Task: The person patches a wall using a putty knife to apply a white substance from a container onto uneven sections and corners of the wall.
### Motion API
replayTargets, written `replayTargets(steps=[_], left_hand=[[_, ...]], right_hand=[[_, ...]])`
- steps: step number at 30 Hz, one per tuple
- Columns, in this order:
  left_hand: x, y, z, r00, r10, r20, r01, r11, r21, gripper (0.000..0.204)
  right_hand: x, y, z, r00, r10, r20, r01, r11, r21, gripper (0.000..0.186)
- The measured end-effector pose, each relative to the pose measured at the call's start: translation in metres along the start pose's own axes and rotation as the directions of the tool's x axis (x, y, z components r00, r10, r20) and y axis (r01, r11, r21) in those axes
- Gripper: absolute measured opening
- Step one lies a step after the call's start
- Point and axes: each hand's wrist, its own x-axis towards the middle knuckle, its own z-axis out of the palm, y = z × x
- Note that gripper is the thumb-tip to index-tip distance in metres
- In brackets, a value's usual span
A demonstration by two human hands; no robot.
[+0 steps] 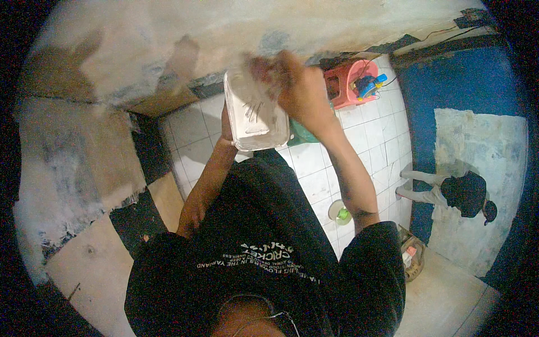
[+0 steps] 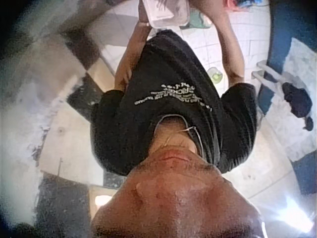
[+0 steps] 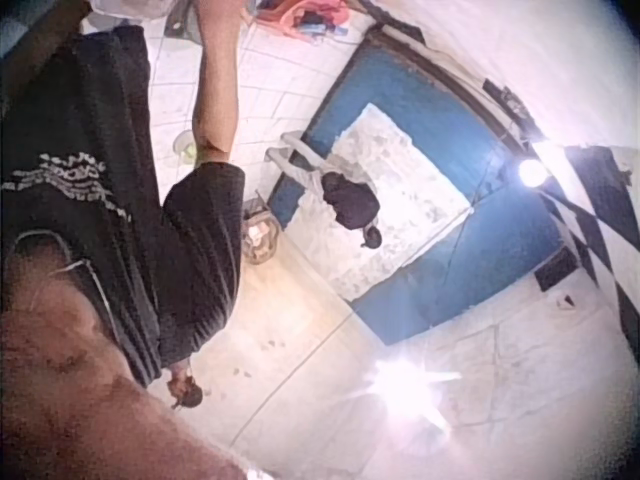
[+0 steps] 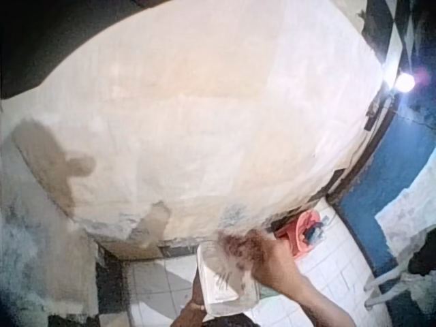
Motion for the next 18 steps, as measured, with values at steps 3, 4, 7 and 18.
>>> replayTargets(steps=[3,4,7,18], left_hand=[[0.004,-0.003,0.014,0.999,0.024,0.045,-0.02,0.996,-0.083,0.061],[0.006,-0.003,0.01,0.998,0.04,0.056,-0.037,0.997,-0.065,0.06],[0.003,0.001,0.009,0.995,0.071,0.064,-0.071,0.997,0.003,0.06],[-0.004,0.0,0.005,1.0,0.0,-0.02,0.0,0.999,0.041,0.057]], right_hand=[[-0.009,0.005,0.014,1.0,0.001,0.01,-0.001,0.999,-0.05,0.021],[-0.014,0.002,0.014,0.998,-0.051,0.04,0.053,0.996,-0.07,0.02],[-0.005,0.006,0.005,0.998,-0.036,-0.043,0.031,0.992,-0.123,0.019],[-0.003,0.0,0.002,0.994,-0.008,-0.109,0.006,1.0,-0.017,0.021]])
